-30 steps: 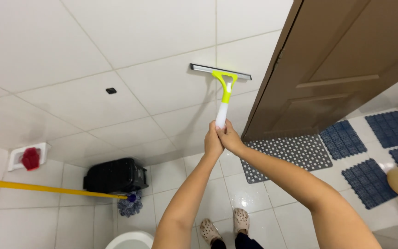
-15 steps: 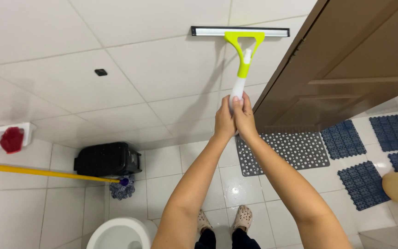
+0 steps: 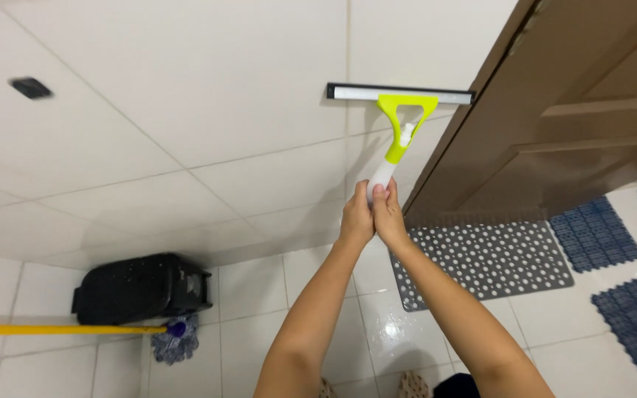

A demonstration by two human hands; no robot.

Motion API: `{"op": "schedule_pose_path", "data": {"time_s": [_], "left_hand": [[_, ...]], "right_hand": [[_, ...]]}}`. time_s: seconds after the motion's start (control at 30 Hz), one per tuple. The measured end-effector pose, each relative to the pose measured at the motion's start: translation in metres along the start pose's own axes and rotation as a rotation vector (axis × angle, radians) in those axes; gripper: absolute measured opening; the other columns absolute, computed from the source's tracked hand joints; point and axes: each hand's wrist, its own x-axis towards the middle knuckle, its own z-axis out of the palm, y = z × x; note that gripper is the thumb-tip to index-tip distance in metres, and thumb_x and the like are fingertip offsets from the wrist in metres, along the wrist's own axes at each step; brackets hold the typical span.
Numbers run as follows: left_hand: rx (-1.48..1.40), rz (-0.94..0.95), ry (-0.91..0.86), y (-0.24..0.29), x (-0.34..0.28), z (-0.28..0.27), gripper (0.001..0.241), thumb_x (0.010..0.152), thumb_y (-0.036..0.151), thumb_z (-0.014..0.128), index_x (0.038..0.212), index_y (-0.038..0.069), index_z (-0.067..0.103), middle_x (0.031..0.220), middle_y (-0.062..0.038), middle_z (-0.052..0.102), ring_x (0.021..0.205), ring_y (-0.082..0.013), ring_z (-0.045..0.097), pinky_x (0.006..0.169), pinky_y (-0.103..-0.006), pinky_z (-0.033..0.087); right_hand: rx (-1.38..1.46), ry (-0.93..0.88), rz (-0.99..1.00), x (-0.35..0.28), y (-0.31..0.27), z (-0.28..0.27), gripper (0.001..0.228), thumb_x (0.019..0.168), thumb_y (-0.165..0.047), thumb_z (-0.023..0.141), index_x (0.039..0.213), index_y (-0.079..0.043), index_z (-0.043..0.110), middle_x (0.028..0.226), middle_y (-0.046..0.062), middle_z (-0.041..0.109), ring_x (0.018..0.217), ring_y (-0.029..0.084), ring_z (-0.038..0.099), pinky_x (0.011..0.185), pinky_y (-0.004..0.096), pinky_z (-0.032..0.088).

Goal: The person uses a squeegee to wipe water off the tiled walls of a bathroom. They move the squeegee across various sections of the wall, including areas near the sink, toilet, and washing machine. The person also briefly handles a purple cup and a red scoop.

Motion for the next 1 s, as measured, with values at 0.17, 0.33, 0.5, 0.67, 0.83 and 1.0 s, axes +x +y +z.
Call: {"op": "schedule_pose_path", "data": {"time_s": [0.17,0.33,0.5,0.67,0.83,1.0], "left_hand": [[-0.052,0.045,0.015,-0.088,-0.012,0.023,0.037,0.101,0.039,0.062,0.115,0.007,0.054,0.098,-0.024,0.072,0.087,-0.0419,0.072,0.072,-0.0480,0.055],[-0.030,0.052,0.031,-0.187,-0.032,0.059,0.035,0.100,0.038,0.064,0.113,0.007,0.054,0.096,-0.024,0.072,0.087,-0.0435,0.071,0.072,-0.0489,0.054],[-0.064,-0.001,0.057,-0.269,-0.070,0.096,0.034,0.100,0.038,0.063,0.110,0.007,0.053,0.092,-0.025,0.072,0.086,-0.0450,0.071,0.070,-0.0498,0.054],[-0.047,-0.167,0.040,-0.339,-0.128,0.115,0.034,0.100,0.040,0.062,0.111,0.009,0.054,0.088,-0.025,0.072,0.085,-0.0452,0.071,0.069,-0.0502,0.052],[-0.090,-0.238,0.099,-0.358,-0.178,0.101,0.031,0.098,0.037,0.061,0.113,0.010,0.057,0.088,-0.022,0.073,0.083,-0.0419,0.073,0.068,-0.0478,0.054],[-0.078,0.071,0.256,-0.307,-0.134,0.056,0.028,0.096,0.029,0.065,0.116,0.009,0.060,0.098,-0.022,0.074,0.093,-0.0427,0.072,0.074,-0.0467,0.056]], "right_hand": [[-0.007,-0.020,0.004,0.001,0.099,0.011,0.049,0.109,-0.042,0.041,0.145,-0.009,0.040,0.109,0.006,0.062,0.095,0.012,0.058,0.085,0.028,0.050],[0.054,-0.082,-0.064,-0.005,0.210,0.014,0.049,0.110,-0.042,0.041,0.145,-0.009,0.040,0.113,0.006,0.061,0.099,0.012,0.057,0.088,0.028,0.050],[-0.036,-0.080,-0.008,-0.021,0.315,0.012,0.053,0.107,-0.043,0.042,0.147,-0.009,0.038,0.115,0.008,0.064,0.100,0.015,0.061,0.088,0.030,0.050],[-0.036,-0.149,0.070,-0.066,0.384,0.014,0.055,0.106,-0.044,0.044,0.149,-0.010,0.039,0.116,0.010,0.065,0.104,0.017,0.061,0.091,0.032,0.050],[-0.158,-0.275,0.166,-0.099,0.405,0.022,0.060,0.104,-0.047,0.046,0.151,-0.012,0.036,0.118,0.010,0.065,0.108,0.019,0.064,0.094,0.033,0.050],[-0.158,-0.315,-0.081,-0.062,0.335,0.040,0.058,0.102,-0.040,0.058,0.147,-0.005,0.045,0.126,0.020,0.066,0.116,0.029,0.064,0.099,0.038,0.052]]}}
